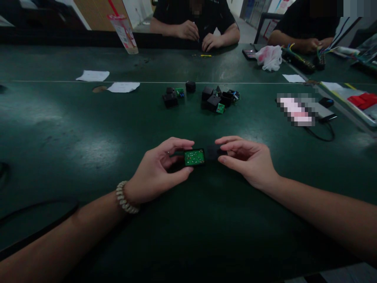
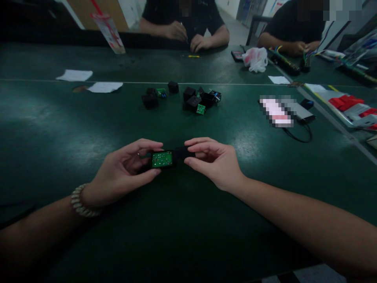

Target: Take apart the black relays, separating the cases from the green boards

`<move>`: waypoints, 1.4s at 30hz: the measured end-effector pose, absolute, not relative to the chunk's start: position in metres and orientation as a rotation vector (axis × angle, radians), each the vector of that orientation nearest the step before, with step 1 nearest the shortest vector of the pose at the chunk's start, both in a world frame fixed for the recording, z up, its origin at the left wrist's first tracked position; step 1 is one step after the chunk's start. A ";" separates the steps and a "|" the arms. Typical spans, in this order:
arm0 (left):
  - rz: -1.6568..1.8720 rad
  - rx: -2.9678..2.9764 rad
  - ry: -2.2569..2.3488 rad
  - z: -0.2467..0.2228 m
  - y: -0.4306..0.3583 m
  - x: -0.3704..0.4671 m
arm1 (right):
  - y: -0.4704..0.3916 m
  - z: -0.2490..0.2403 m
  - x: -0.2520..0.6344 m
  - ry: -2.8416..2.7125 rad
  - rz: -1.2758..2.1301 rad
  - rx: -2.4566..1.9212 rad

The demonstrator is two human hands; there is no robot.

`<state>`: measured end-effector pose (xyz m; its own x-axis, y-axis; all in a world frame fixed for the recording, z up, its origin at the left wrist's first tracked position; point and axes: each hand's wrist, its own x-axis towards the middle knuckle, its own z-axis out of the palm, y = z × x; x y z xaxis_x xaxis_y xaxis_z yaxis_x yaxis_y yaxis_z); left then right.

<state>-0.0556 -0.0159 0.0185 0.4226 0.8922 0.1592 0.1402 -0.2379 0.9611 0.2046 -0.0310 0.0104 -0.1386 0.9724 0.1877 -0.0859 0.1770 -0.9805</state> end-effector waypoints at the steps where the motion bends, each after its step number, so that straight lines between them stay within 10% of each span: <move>1: 0.931 1.655 0.910 0.019 -0.015 -0.056 | -0.031 0.011 0.205 -1.355 1.195 -0.944; 42: 0.941 1.449 0.884 0.018 -0.014 -0.056 | -0.034 0.001 0.204 -1.704 0.809 -0.744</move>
